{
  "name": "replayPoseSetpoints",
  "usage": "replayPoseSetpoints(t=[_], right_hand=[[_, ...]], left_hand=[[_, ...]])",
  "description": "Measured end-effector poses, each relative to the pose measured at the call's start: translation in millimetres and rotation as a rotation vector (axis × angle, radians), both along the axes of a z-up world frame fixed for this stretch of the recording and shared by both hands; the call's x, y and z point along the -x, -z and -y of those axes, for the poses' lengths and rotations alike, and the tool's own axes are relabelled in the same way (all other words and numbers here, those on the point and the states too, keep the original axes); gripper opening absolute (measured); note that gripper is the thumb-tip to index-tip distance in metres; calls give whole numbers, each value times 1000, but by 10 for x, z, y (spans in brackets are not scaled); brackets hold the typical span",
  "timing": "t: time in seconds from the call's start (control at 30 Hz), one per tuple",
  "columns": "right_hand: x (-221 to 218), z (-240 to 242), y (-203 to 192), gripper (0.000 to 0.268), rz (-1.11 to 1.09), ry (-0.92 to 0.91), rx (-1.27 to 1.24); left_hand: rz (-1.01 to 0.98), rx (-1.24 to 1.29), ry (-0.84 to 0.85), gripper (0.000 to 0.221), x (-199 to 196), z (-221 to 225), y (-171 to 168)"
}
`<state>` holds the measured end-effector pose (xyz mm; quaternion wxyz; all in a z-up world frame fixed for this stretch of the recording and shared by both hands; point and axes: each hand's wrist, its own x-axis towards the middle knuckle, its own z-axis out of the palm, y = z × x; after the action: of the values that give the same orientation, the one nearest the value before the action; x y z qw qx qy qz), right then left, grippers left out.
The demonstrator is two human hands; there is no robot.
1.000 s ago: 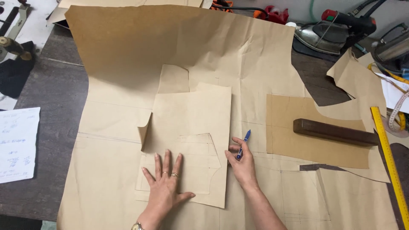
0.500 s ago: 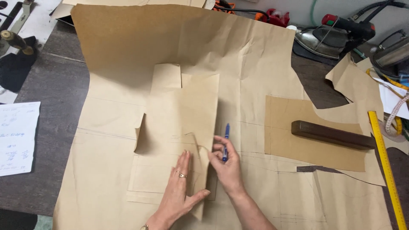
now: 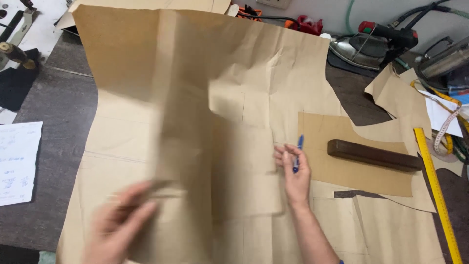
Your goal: Marking and measuring garment patterns on large sheets of brown paper using a ruler, pen, and weights.
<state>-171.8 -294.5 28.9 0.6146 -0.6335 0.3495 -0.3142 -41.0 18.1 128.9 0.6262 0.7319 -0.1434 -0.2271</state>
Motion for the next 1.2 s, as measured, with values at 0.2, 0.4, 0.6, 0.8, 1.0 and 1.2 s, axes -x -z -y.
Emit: replayPoseSetpoints(t=[0.2,0.4,0.6,0.8,1.0,1.2], right_hand=[[264,189,101,28,-175,158,-39],[398,213,208,40,-402,134,-102],[386,325,462,43,-368,70,-20],[313,668,525,30,-444,-1,232],[340,1695,568,25,-591,-16,580],[594,2932,786,30,-834,-10,691]], left_hand=[[-225,288,-433,45,-360,-485,370],[-72,-486,-376,62,-421,-788,1240],[759,-776,-52,93,-24,-381,2013],[624,-896,268,99,515,540,1882],[515,-1037,447,99,629,880,1881],[301,-1269,445,99,624,1080,1936]])
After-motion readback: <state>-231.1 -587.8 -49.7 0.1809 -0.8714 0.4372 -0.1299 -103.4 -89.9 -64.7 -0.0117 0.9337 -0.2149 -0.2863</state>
